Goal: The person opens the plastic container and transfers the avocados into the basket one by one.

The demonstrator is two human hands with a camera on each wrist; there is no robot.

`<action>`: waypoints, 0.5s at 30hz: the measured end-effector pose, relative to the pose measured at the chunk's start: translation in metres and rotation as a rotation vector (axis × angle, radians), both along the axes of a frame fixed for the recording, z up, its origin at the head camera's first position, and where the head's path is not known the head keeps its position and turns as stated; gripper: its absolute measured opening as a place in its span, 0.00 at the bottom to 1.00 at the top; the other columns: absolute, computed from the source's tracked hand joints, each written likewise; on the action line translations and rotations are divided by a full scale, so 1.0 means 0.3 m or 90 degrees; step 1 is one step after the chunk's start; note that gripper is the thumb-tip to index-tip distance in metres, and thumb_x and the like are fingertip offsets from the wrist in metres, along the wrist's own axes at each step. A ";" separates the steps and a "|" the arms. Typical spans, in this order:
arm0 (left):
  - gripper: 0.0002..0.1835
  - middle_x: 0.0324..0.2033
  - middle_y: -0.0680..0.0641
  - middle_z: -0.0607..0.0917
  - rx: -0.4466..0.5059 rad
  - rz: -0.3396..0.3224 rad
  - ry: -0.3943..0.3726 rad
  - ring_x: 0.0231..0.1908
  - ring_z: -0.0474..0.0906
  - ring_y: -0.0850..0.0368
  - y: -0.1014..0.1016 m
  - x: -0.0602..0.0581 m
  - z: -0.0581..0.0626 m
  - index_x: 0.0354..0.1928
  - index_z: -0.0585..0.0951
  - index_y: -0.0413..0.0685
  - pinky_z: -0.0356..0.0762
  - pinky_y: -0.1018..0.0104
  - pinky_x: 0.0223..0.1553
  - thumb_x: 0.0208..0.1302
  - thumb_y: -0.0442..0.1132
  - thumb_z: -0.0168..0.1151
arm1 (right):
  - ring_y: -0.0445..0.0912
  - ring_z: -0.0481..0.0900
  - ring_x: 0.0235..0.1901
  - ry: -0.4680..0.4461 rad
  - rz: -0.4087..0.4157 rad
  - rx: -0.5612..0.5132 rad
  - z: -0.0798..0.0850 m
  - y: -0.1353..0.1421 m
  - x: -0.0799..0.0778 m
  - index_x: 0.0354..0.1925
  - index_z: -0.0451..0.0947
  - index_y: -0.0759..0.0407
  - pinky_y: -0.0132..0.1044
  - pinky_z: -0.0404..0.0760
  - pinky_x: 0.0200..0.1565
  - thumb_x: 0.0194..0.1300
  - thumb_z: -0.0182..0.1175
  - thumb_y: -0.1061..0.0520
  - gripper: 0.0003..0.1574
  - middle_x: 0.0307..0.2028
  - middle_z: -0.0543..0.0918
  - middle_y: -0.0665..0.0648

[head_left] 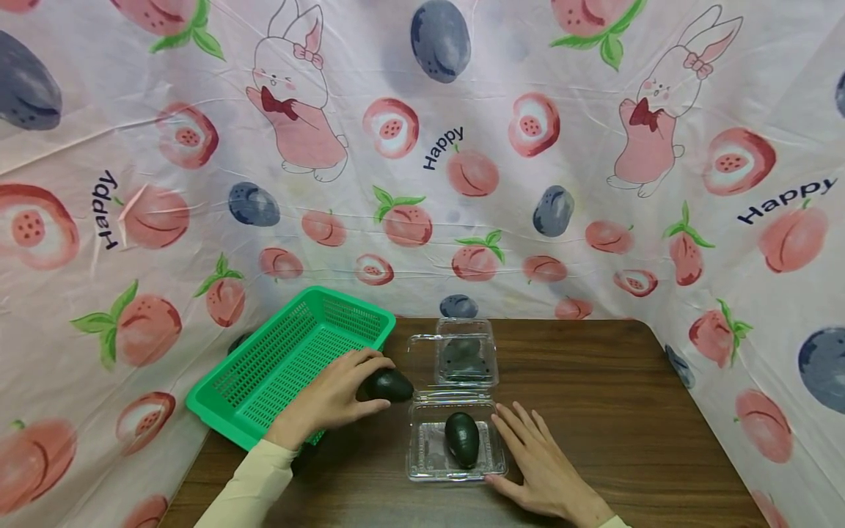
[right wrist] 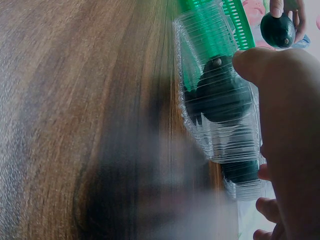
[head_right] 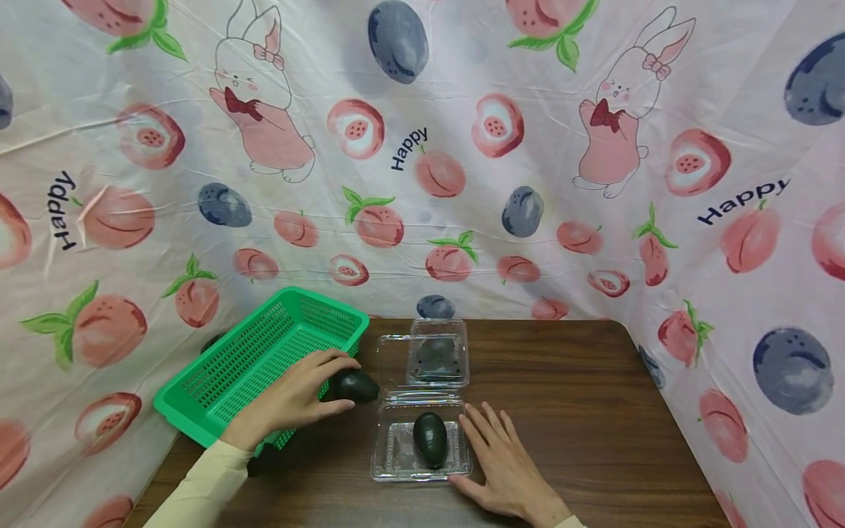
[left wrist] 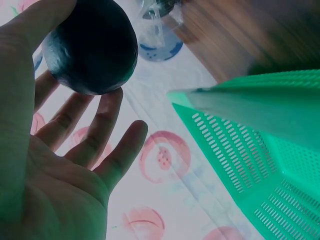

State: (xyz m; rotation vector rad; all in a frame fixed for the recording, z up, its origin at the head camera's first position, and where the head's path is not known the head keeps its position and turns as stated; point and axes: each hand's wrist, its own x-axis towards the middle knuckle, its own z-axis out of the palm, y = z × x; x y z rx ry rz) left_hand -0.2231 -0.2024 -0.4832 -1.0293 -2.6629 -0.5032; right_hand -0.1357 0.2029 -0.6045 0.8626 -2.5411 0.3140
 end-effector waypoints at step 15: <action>0.30 0.62 0.49 0.88 -0.003 0.032 -0.023 0.56 0.85 0.50 -0.067 -0.061 0.034 0.66 0.86 0.55 0.87 0.47 0.55 0.65 0.51 0.87 | 0.69 0.79 0.76 0.007 0.003 -0.004 -0.006 0.004 -0.003 0.79 0.76 0.64 0.32 0.20 0.89 0.68 0.73 0.25 0.60 0.79 0.79 0.66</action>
